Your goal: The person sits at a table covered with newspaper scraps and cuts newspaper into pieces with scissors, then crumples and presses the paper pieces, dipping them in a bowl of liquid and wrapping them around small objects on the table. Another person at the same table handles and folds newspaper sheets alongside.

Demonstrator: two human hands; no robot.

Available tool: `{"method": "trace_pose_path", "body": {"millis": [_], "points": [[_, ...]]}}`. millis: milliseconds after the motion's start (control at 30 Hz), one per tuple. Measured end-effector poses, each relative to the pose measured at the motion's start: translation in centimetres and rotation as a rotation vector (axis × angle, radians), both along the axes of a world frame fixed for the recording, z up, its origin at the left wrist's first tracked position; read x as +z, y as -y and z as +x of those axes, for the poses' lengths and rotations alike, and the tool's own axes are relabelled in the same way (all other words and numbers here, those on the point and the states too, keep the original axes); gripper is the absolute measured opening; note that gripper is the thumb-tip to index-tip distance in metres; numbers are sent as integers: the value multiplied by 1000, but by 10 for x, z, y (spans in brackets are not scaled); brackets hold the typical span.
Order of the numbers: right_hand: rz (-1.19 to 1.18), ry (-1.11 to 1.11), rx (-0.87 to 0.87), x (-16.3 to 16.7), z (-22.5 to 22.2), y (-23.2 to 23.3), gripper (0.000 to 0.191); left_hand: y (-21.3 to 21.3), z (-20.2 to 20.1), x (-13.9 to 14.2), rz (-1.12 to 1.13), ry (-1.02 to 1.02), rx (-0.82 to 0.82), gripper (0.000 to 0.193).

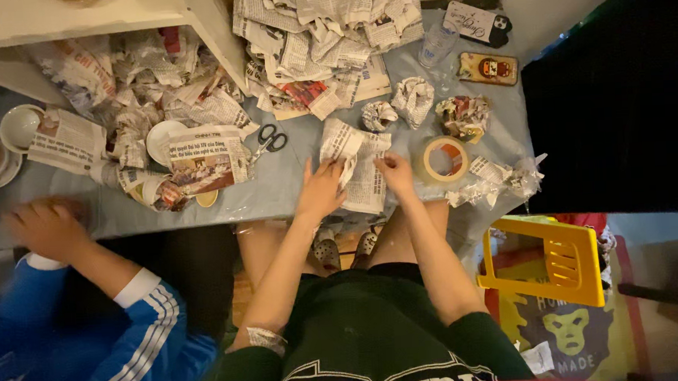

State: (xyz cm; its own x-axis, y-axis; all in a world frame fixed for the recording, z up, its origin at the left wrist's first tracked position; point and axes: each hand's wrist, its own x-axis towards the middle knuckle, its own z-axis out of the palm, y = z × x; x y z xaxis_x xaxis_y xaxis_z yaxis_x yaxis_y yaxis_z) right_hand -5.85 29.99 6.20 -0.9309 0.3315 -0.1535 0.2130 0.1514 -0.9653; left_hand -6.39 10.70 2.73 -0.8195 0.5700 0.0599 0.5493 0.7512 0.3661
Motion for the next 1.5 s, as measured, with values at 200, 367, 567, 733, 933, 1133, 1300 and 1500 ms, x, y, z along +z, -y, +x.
{"method": "trace_pose_path", "body": {"millis": [200,367,567,733,933,1133,1300,1500], "points": [[22,-106,-2,15,8,35,18,-14,-8,6,-255,1,-2,69],[-88,-164,-26,0,9,47,20,-14,-13,19,-202,-56,-11,53],[-115,-322,334,-9,32,31,53,-8,-17,26,-375,18,-164,90],[836,-414,680,9,53,18,69,-1,-21,7,-250,-364,-202,74],[800,-464,582,-1,40,18,34,7,-27,14,-6,-2,-230,79],[784,-283,290,-27,58,-7,30,31,-23,31,396,252,-46,49],[709,-196,274,-32,71,-12,38,39,0,8,862,475,665,36],[836,-393,298,-17,67,6,27,52,11,-22,1403,429,872,32]]}}
